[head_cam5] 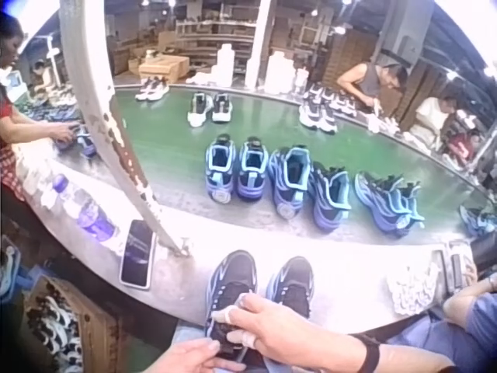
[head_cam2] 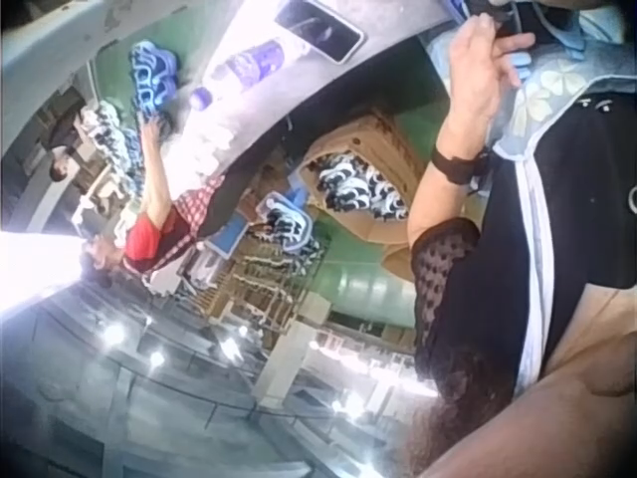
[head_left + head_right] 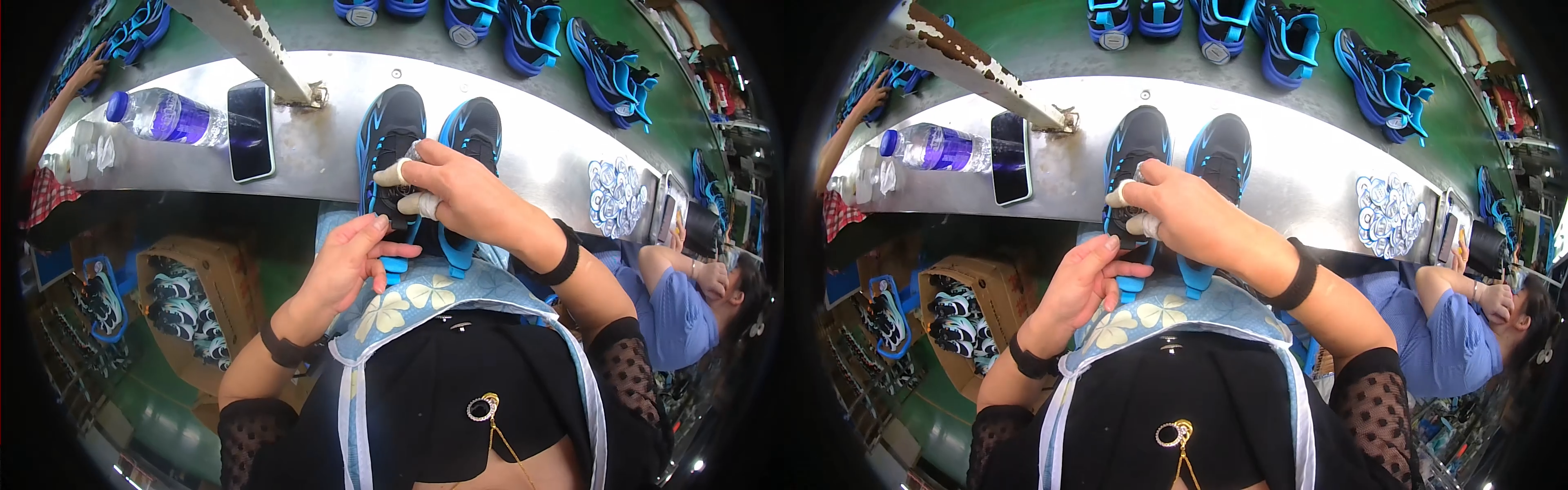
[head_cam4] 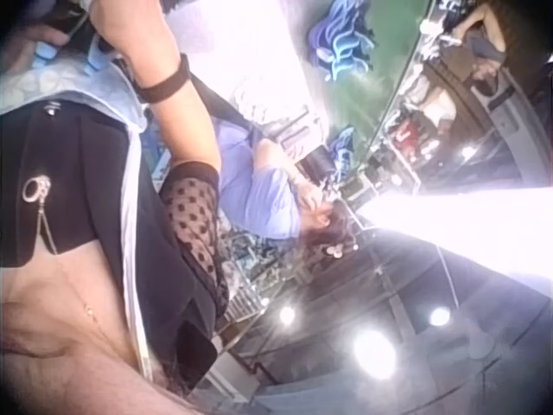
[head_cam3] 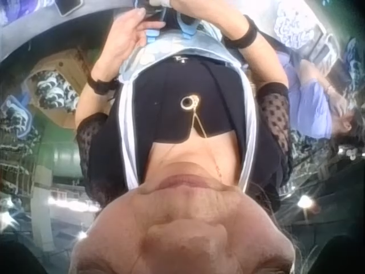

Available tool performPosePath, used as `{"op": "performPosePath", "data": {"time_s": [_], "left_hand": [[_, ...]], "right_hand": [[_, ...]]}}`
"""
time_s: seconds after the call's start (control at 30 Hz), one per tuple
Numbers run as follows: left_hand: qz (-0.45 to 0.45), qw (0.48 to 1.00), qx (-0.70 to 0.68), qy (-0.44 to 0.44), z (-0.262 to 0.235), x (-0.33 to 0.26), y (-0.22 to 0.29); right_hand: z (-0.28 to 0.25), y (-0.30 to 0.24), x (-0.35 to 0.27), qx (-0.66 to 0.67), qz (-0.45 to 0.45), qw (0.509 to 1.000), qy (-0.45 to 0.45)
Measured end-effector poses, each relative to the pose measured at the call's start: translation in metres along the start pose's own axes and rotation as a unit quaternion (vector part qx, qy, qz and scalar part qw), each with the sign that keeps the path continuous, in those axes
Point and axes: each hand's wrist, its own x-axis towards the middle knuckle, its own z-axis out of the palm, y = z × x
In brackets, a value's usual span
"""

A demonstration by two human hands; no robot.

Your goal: Inspecting and wiping newly manufactured shoes on a finishing line.

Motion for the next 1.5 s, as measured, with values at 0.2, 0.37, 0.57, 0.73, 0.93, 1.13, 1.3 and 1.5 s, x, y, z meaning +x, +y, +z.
{"op": "performPosePath", "data": {"time_s": [0.2, 0.37, 0.57, 0.73, 0.93, 1.13, 1.3, 1.5], "left_hand": [[0.023, 0.999, 0.020, 0.009, 0.005, 0.000, -0.001], [0.035, 0.999, 0.032, 0.018, 0.007, -0.002, 0.002], [0.038, 0.987, 0.156, 0.010, 0.022, -0.029, 0.020], [-0.026, 0.966, 0.251, -0.050, 0.049, -0.010, 0.014], [-0.045, 0.987, 0.139, -0.065, 0.068, 0.038, -0.005], [-0.058, 0.994, 0.095, -0.019, 0.066, 0.054, -0.018], [-0.077, 0.990, 0.121, -0.013, 0.072, 0.053, -0.014], [-0.055, 0.991, 0.121, 0.006, 0.077, 0.055, -0.013]], "right_hand": [[0.031, -0.011, -0.012, -0.112, 0.028, 0.987, 0.109], [0.023, -0.008, -0.012, -0.086, 0.035, 0.989, 0.111], [-0.092, 0.043, -0.056, 0.123, 0.132, 0.975, 0.129], [-0.067, 0.041, -0.076, 0.124, 0.101, 0.987, -0.022], [-0.041, 0.037, -0.071, 0.064, 0.110, 0.991, 0.042], [-0.026, 0.051, -0.070, 0.184, 0.110, 0.975, 0.066], [-0.036, 0.049, -0.064, 0.105, 0.017, 0.994, 0.015], [-0.041, 0.057, -0.066, 0.177, 0.070, 0.982, -0.007]]}}
